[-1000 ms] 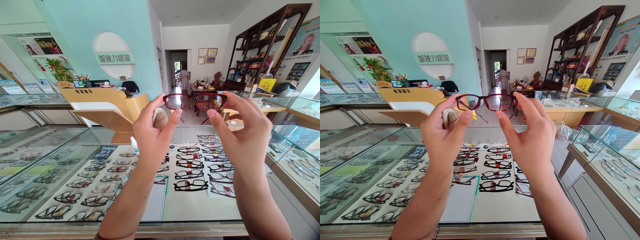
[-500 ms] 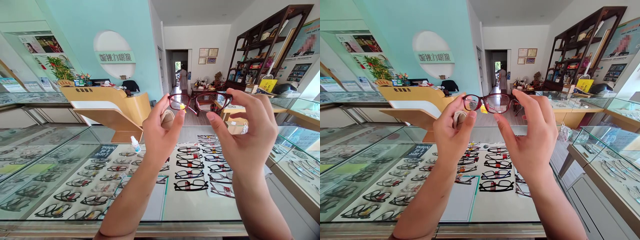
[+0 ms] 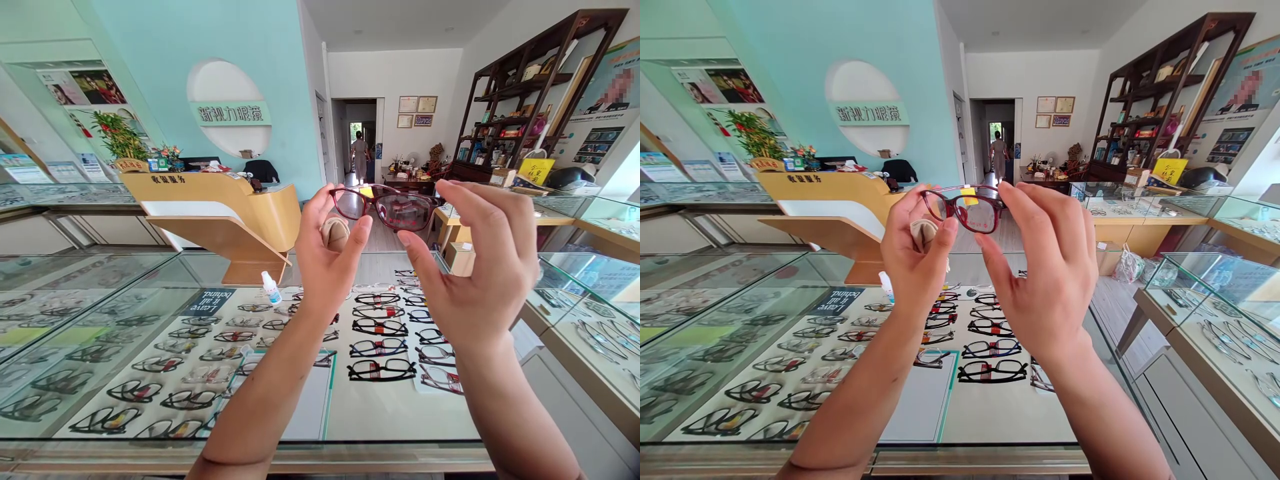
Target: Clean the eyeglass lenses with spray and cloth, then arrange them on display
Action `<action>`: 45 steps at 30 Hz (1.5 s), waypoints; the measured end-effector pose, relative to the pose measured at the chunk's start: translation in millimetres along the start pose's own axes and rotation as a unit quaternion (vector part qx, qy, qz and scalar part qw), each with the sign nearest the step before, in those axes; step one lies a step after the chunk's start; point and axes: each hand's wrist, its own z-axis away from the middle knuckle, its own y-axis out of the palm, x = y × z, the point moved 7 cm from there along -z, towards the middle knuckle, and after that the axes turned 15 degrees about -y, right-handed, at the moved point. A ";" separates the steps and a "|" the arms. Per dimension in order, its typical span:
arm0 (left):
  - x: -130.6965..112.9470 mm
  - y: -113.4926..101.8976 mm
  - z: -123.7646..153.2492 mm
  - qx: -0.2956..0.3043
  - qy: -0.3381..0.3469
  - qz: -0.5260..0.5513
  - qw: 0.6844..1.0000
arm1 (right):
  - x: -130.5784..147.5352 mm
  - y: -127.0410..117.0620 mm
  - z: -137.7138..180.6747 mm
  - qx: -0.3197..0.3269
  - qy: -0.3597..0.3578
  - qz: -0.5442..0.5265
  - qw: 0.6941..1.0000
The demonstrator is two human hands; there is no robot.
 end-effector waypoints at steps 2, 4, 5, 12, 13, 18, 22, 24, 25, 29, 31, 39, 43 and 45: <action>-2.8 -0.1 0.4 0.005 0.005 0.009 1.000 | -0.5 0.0 0.0 0.002 0.008 -0.010 1.000; -4.2 -1.4 0.7 -0.003 0.014 0.005 1.000 | -2.6 1.0 0.6 0.004 0.022 -0.035 0.999; -4.4 -2.6 0.8 -0.012 0.022 0.002 1.000 | -3.9 1.9 1.0 0.003 0.028 -0.051 0.998; -5.4 -17.3 4.1 -0.115 0.092 -0.033 0.989 | -14.4 10.9 2.2 -0.005 0.036 -0.085 0.996; -6.4 -18.6 4.8 -0.127 0.097 -0.049 0.986 | -16.2 12.7 2.7 0.000 0.040 -0.090 0.995; -12.0 -20.5 8.6 -0.149 0.116 -0.089 0.978 | -25.9 21.1 7.8 0.031 0.075 -0.124 0.989; -14.0 -20.7 10.6 -0.155 0.134 -0.093 0.974 | -30.3 24.7 10.0 0.036 0.094 -0.145 0.984; -15.1 -21.0 11.2 -0.153 0.144 -0.083 0.974 | -31.0 24.7 9.6 0.031 0.100 -0.148 0.984; -15.7 -21.1 11.3 -0.151 0.147 -0.080 0.974 | -31.3 24.8 9.4 0.030 0.104 -0.149 0.983; -18.4 -21.6 11.3 -0.147 0.139 -0.085 0.976 | -31.0 25.6 8.5 0.042 0.119 -0.156 0.980; -19.3 -21.6 11.3 -0.145 0.134 -0.091 0.976 | -30.5 25.1 7.8 0.043 0.120 -0.158 0.979; -18.3 -22.2 10.5 -0.148 0.129 -0.112 0.974 | -30.2 20.6 5.5 0.030 0.116 -0.146 0.982; -18.2 -23.2 10.5 -0.144 0.124 -0.111 0.976 | -28.7 19.9 4.7 0.033 0.106 -0.138 0.984; -18.2 -23.6 10.6 -0.142 0.121 -0.110 0.976 | -28.6 19.8 4.6 0.033 0.108 -0.135 0.984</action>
